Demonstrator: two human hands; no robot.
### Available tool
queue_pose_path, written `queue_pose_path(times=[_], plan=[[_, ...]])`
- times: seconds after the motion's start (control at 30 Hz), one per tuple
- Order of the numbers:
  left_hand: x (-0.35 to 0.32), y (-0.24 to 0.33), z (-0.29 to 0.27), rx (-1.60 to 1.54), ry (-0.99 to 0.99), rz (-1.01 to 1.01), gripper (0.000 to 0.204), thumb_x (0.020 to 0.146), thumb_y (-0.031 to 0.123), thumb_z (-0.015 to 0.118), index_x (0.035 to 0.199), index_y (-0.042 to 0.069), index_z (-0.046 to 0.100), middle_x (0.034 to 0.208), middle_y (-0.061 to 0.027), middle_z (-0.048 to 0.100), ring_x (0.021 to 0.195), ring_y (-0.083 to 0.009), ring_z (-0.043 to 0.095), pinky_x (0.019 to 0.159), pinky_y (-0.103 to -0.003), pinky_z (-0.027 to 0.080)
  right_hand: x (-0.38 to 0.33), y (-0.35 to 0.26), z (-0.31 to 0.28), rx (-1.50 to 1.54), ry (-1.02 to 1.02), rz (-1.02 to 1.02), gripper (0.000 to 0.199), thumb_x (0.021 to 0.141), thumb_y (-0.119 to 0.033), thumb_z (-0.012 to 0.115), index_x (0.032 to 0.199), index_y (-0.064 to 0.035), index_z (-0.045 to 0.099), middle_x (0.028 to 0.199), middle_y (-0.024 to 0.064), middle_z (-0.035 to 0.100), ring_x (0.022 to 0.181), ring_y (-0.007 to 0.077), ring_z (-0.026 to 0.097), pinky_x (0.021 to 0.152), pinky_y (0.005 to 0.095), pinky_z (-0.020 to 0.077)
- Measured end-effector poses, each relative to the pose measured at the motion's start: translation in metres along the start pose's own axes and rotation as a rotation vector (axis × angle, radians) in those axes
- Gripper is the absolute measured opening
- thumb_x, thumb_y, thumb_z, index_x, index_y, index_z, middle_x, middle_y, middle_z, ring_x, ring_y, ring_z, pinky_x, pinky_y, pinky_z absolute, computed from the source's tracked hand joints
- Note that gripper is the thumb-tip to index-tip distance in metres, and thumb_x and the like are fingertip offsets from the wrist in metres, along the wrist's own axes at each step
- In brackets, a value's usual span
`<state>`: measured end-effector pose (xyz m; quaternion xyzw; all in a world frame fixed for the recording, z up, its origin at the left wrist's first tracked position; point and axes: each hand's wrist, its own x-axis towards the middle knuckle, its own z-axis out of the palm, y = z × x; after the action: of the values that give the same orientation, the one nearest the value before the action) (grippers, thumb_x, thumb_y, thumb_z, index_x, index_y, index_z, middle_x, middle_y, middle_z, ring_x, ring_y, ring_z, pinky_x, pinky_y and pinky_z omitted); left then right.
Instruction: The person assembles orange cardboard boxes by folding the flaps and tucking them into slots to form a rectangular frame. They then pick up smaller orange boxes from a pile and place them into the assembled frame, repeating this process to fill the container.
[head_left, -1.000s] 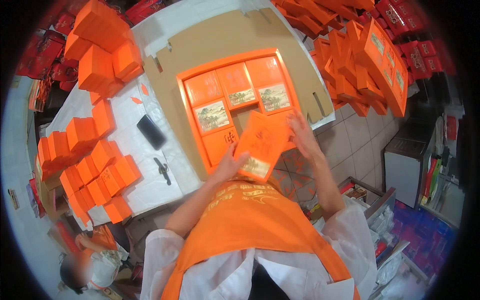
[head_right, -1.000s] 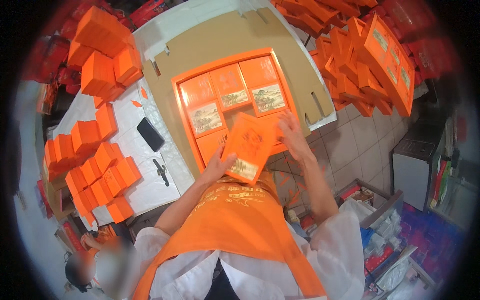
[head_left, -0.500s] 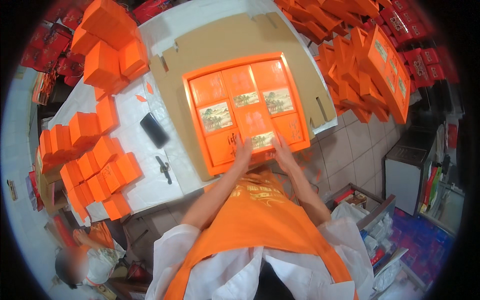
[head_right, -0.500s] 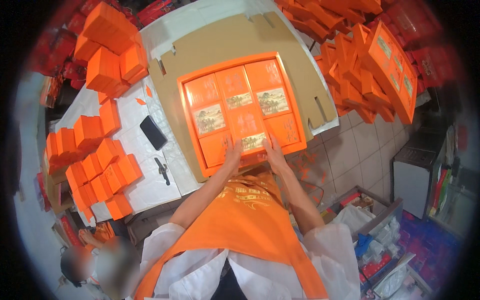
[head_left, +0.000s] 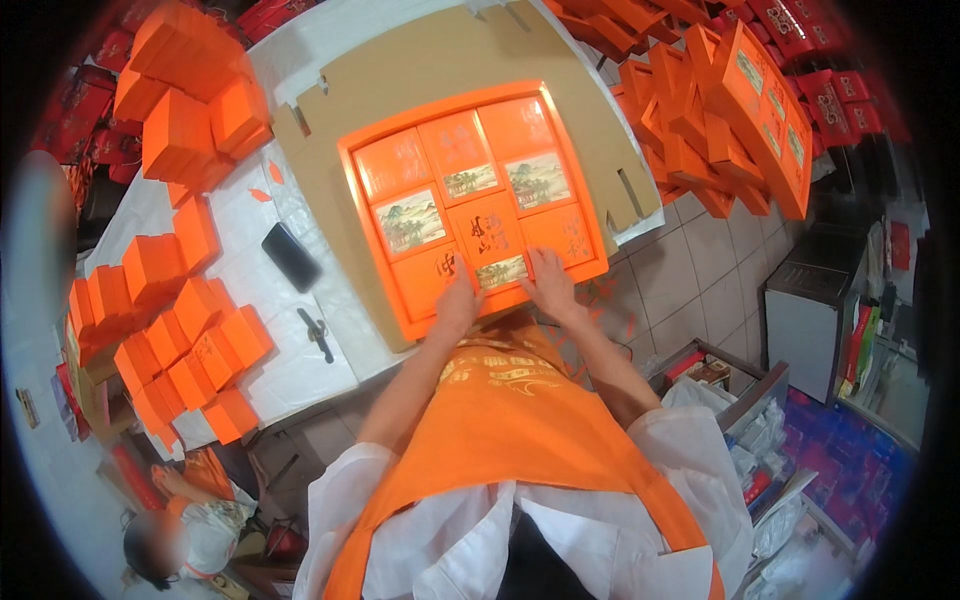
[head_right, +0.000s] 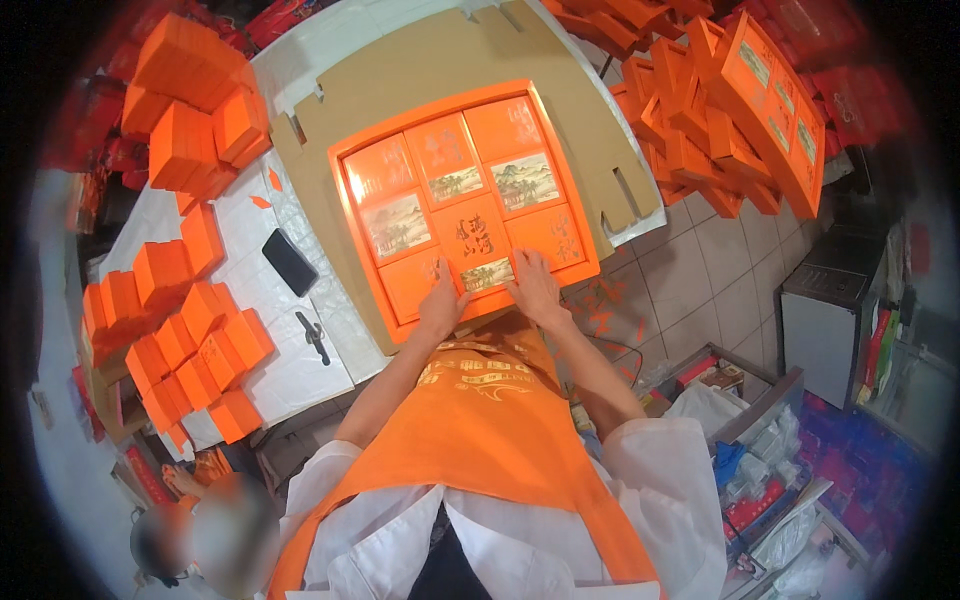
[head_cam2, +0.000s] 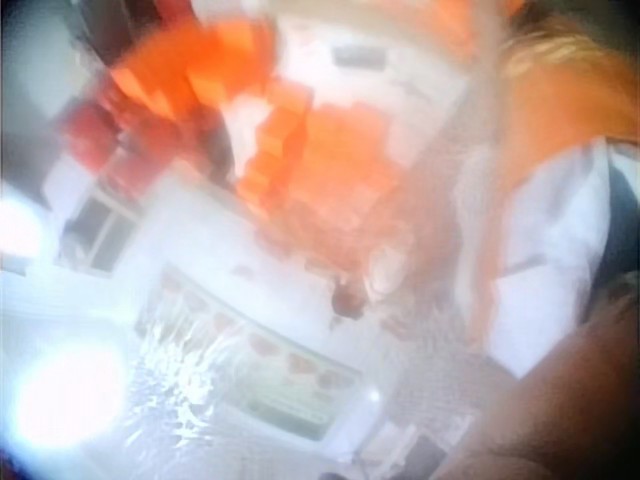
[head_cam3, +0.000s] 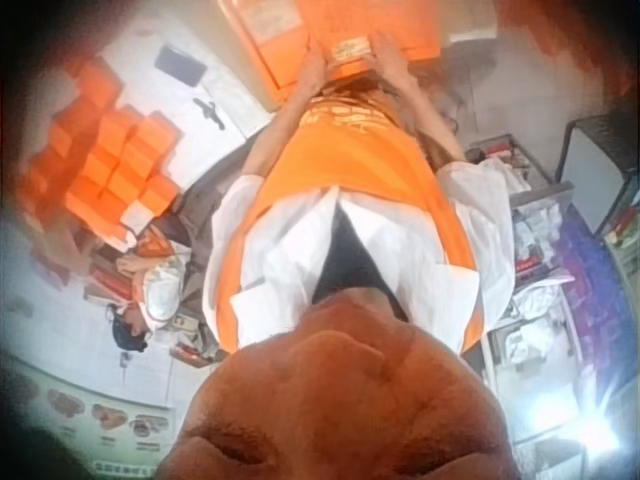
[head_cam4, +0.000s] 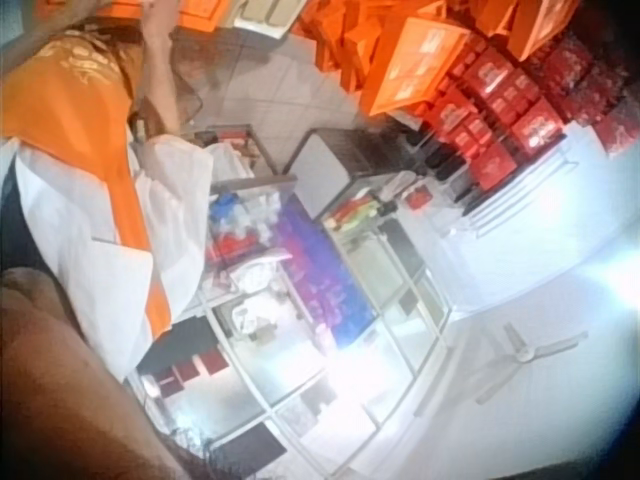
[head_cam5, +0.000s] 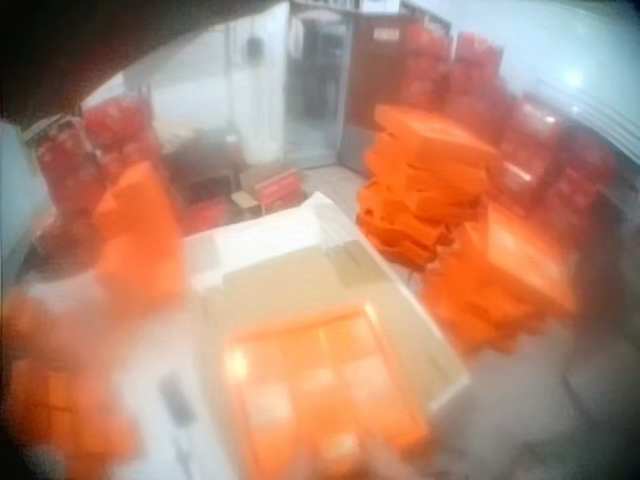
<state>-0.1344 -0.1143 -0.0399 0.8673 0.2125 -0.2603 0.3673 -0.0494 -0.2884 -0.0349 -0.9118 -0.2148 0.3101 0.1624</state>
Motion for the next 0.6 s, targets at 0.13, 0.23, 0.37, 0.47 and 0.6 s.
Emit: queue_pose_path(times=[0.13,0.23,0.37,0.47,0.6], plan=[[0.007,0.006,-0.006,0.314,0.309,0.261,0.083,0.074,0.036,0.065,0.136,0.002,0.02,0.128,-0.0227,0.038,0.115,-0.0334,0.041,0.094,-0.045,0.034,-0.002,-0.004,0.003,0.012,0.174,-0.061,0.064,0.083,-0.023,0.058,0.134,-0.0032,0.025,0.132,0.017,0.03,0.123,0.0341,0.029,0.094,0.0442,0.0342],[0.04,0.016,-0.024,0.395,0.54,0.494,0.078,0.074,0.042,0.063,0.134,0.004,0.029,0.135,-0.0186,0.032,0.126,-0.0302,0.028,0.103,-0.047,0.02,0.005,-0.018,-0.006,-0.148,0.36,-0.202,0.064,0.084,-0.026,0.057,0.136,-0.005,0.024,0.137,0.0155,0.026,0.127,0.0316,0.025,0.1,0.0482,0.0255],[0.085,0.008,-0.027,0.361,0.527,0.559,0.072,0.078,0.044,0.058,0.132,0.003,0.032,0.138,-0.0185,0.029,0.13,-0.0326,0.022,0.105,-0.048,0.014,0.032,-0.004,0.023,-0.347,0.337,-0.194,0.067,0.086,-0.032,0.054,0.138,-0.0071,0.02,0.145,0.0106,0.016,0.133,0.0276,0.015,0.105,0.0495,0.0138],[0.092,0.004,-0.025,0.355,0.478,0.526,0.07,0.081,0.043,0.055,0.132,0.003,0.032,0.14,-0.0185,0.026,0.13,-0.0332,0.022,0.105,-0.049,0.014,0.038,0.007,0.013,-0.169,0.203,-0.264,0.066,0.084,-0.031,0.056,0.137,-0.0057,0.024,0.143,0.0119,0.021,0.132,0.0282,0.018,0.105,0.0494,0.0122],[0.05,-0.019,-0.051,0.107,0.587,0.281,0.068,0.079,0.028,0.063,0.133,0.002,0.031,0.139,-0.0226,0.024,0.13,-0.0347,0.022,0.106,-0.047,0.012,0.025,0.059,-0.039,0.025,0.662,-0.066,0.064,0.08,-0.03,0.061,0.131,-0.0028,0.033,0.132,0.017,0.037,0.124,0.0328,0.033,0.103,0.0452,0.0226]])
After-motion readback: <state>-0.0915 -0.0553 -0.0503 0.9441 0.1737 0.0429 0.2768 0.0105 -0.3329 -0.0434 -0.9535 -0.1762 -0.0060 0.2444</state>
